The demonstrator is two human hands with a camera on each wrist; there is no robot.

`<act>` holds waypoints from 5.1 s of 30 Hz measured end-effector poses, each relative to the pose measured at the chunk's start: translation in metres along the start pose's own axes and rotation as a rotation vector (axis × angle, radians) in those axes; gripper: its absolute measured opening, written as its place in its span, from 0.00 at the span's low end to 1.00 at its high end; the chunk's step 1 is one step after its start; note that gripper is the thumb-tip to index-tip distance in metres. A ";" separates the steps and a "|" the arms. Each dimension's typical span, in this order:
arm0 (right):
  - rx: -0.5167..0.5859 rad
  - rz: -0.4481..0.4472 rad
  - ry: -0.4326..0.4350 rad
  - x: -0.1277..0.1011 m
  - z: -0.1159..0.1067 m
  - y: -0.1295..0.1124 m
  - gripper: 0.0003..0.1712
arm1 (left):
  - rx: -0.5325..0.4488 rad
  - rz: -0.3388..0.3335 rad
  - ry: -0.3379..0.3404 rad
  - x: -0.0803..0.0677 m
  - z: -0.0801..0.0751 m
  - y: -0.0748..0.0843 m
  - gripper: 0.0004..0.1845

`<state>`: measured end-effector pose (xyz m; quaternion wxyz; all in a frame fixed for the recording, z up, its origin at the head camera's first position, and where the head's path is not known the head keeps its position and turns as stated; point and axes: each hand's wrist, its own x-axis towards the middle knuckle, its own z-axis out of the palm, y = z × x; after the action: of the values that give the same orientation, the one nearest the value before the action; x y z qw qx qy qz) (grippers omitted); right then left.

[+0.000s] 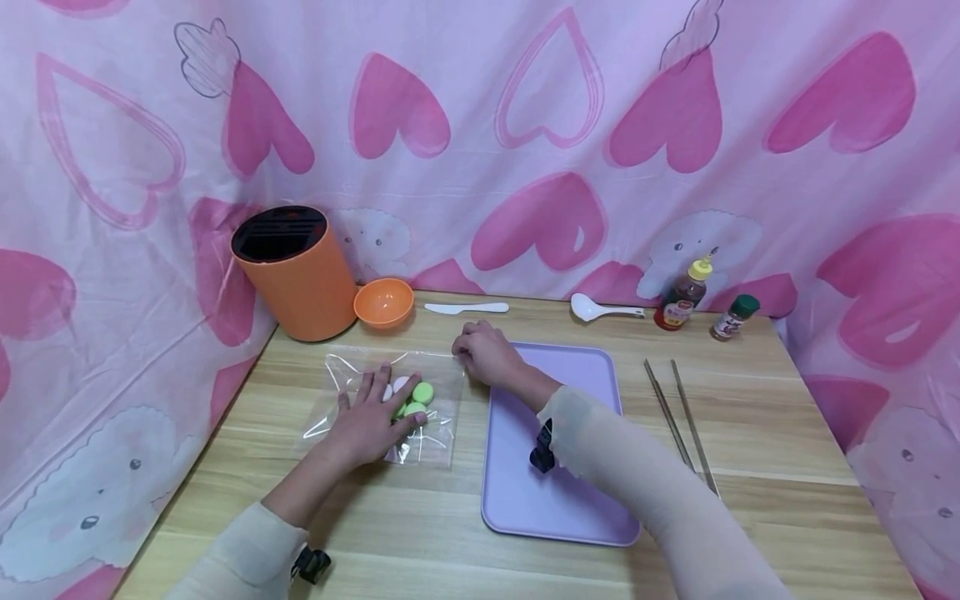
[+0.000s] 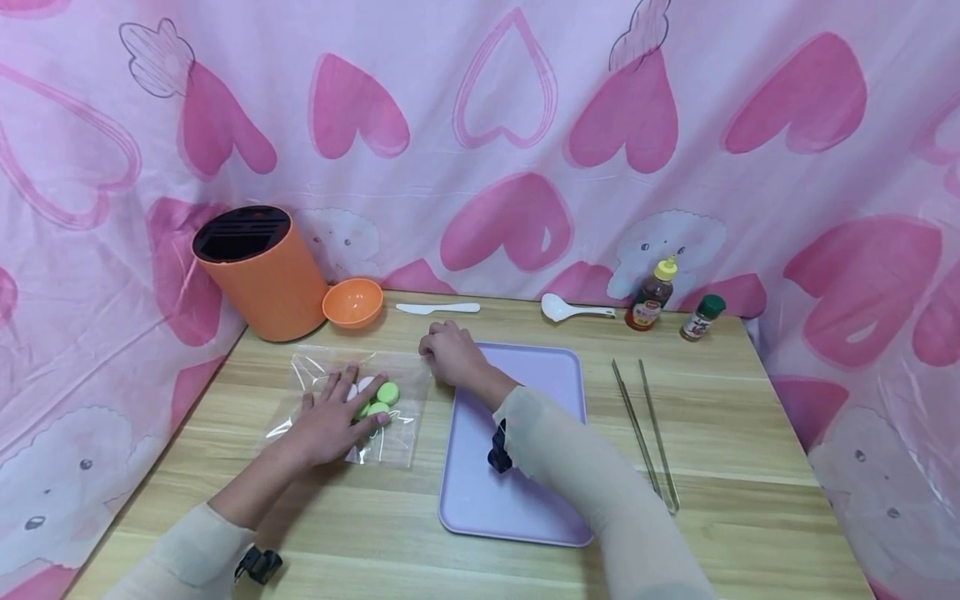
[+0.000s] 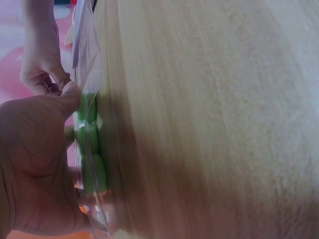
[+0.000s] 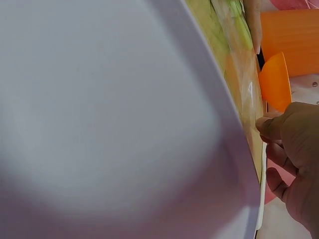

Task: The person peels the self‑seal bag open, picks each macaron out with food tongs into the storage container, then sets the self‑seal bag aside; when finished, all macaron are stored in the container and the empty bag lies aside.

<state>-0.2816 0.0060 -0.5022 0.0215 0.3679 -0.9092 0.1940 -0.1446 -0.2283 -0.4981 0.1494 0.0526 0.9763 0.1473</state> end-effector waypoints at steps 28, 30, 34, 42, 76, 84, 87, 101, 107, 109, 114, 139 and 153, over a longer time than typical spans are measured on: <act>-0.147 0.020 -0.028 -0.009 0.001 0.015 0.03 | -0.013 0.001 -0.029 -0.005 -0.006 0.005 0.41; -0.155 0.018 -0.033 -0.012 -0.001 0.016 0.04 | -0.014 -0.006 -0.042 -0.005 -0.007 0.005 0.41; -0.161 0.011 -0.029 -0.015 -0.004 0.017 0.03 | -0.015 -0.012 -0.048 -0.003 -0.006 0.004 0.42; -0.174 0.021 -0.037 -0.020 -0.007 0.019 0.03 | -0.018 0.002 -0.029 -0.001 -0.004 0.002 0.42; -0.127 -0.247 -0.096 -0.018 -0.004 0.000 0.06 | -0.013 -0.002 -0.028 -0.002 -0.007 0.005 0.42; -0.109 -0.279 -0.121 -0.018 -0.001 -0.003 0.06 | -0.018 -0.002 -0.029 -0.002 -0.007 0.004 0.42; -0.128 -0.271 -0.115 -0.019 -0.002 -0.004 0.05 | -0.020 -0.001 -0.034 -0.002 -0.007 0.004 0.42; -0.119 -0.267 -0.061 -0.028 -0.008 0.004 0.03 | -0.023 -0.014 -0.052 -0.004 -0.011 0.006 0.42; -0.136 -0.301 -0.070 -0.031 -0.007 0.002 0.07 | -0.036 -0.032 -0.074 -0.003 -0.009 0.006 0.42; -0.160 -0.312 -0.081 -0.032 -0.006 0.000 0.08 | -0.023 -0.030 -0.072 -0.002 -0.009 0.006 0.42; -0.202 -0.332 -0.083 -0.034 -0.005 -0.007 0.10 | 0.032 0.050 -0.010 0.000 -0.010 0.007 0.39; -0.289 -0.322 -0.090 -0.040 0.005 -0.009 0.04 | 0.131 0.157 0.014 0.005 0.001 0.018 0.35; -0.256 -0.399 -0.081 -0.052 -0.006 -0.009 0.12 | 0.116 0.165 0.020 0.001 -0.001 0.018 0.36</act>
<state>-0.2381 0.0369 -0.5029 0.0694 0.5419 -0.8358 0.0544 -0.1450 -0.2116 -0.4921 0.1239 0.1398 0.9770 0.1026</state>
